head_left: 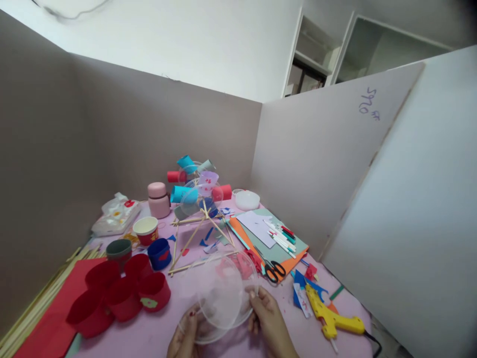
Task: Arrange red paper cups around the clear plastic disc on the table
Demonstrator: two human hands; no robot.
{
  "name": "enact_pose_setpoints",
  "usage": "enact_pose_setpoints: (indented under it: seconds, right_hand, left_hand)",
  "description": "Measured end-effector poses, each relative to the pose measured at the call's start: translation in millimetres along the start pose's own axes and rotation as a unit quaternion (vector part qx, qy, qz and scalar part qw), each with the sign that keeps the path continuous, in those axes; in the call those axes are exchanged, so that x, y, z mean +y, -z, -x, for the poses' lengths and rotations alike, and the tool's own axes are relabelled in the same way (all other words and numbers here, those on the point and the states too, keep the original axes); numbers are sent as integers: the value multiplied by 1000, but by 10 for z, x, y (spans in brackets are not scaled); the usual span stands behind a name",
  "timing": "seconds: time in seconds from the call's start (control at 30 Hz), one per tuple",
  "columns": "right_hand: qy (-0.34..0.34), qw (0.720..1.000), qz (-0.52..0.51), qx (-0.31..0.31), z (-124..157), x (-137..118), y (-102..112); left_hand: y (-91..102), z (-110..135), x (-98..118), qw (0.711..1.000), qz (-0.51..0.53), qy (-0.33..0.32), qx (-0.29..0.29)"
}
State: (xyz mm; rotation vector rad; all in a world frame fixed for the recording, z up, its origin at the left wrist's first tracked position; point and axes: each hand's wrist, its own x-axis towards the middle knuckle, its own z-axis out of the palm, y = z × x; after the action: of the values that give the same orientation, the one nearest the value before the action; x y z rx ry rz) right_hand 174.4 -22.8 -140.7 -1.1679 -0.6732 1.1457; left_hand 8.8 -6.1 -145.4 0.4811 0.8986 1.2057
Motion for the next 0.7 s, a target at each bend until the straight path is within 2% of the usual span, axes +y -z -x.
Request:
enact_pose_setpoints:
  seconds: [0.17, 0.27, 0.37, 0.47, 0.57, 0.7]
  right_hand:
    - [32, 995, -59, 71, -71, -166, 189]
    - [51, 987, -101, 115, -226, -332, 328]
    - [45, 981, -131, 133, -370, -420, 420]
    - [2, 983, -136, 126, -381, -375, 446]
    - [-31, 984, -123, 121, -274, -274, 443]
    - [-20, 989, -89, 117, -145, -200, 411]
  left_hand:
    - [-38, 91, 71, 999, -28, -5, 33]
    - [-30, 105, 57, 998, -40, -9, 49]
    - [-24, 113, 41, 997, -46, -14, 55]
    - [-28, 118, 42, 997, -47, -12, 64]
    - [-40, 131, 49, 997, -48, -4, 68]
    - [-65, 159, 48, 997, -57, 3, 57]
